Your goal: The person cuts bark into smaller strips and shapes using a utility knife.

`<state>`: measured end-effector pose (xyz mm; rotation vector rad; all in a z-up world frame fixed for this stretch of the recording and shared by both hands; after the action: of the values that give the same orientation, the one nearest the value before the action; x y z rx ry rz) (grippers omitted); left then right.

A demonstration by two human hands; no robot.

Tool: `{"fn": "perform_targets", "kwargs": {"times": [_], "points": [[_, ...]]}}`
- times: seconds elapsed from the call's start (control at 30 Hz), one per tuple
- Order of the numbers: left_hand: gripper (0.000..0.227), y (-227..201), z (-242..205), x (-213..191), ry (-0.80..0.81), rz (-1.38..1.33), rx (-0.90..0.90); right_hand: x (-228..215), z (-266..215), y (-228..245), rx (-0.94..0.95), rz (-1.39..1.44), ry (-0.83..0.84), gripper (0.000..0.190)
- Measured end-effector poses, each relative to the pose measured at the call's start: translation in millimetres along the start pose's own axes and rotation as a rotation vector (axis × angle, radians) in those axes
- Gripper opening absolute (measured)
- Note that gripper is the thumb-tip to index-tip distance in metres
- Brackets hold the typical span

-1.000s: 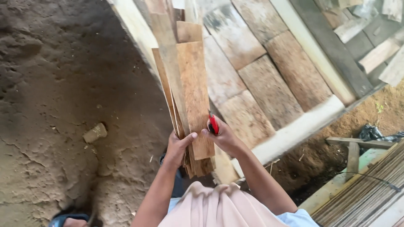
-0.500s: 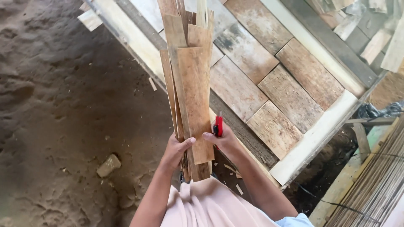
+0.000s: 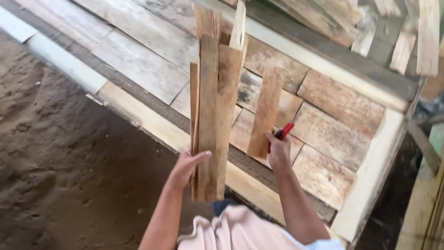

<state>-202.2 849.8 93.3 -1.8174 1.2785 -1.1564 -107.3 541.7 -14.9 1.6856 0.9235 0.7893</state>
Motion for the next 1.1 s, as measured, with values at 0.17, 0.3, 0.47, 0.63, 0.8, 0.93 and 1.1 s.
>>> {"fn": "perform_targets", "kwargs": {"times": [0.17, 0.3, 0.47, 0.63, 0.8, 0.93, 1.1], "points": [[0.064, -10.4, 102.8, -40.1, 0.035, 0.079, 0.033, 36.8, 22.6, -48.8, 0.111, -0.060, -0.015, 0.030], [0.065, 13.6, 180.7, -36.8, 0.132, 0.164, 0.012, 49.5, -2.0, -50.6, 0.176, -0.096, -0.031, 0.029], [0.091, -33.1, 226.5, 10.1, 0.245, 0.179, -0.046, 67.6, -5.1, -41.4, 0.275, -0.119, -0.122, 0.027], [0.075, -68.0, 281.5, 19.7, 0.369, 0.214, -0.083, 83.1, -9.0, -19.9, 0.204, -0.406, -0.098, 0.024], [0.085, -111.4, 317.7, 27.2, 0.485, 0.310, -0.122, 88.4, 4.7, -28.5, 0.243, -0.576, -0.152, 0.018], [0.088, -118.6, 368.8, 15.3, 0.510, 0.411, -0.152, 96.6, 9.7, -36.4, 0.291, -0.602, -0.210, 0.018], [0.100, -123.9, 410.8, 4.9, 0.500, 1.031, 0.171, 100.6, 1.2, -28.9, 0.305, -0.684, -0.285, 0.018]]}}
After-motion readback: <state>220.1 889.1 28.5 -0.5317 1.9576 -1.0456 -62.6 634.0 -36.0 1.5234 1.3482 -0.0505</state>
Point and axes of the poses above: each hand's wrist, its own z-axis towards the middle knuckle, its own x-axis out of the palm, y = z × x, the point moved 6 cm from there along z, towards the middle knuckle, and after that the axes turned 3 degrees about -z, right-handed, at the moved point
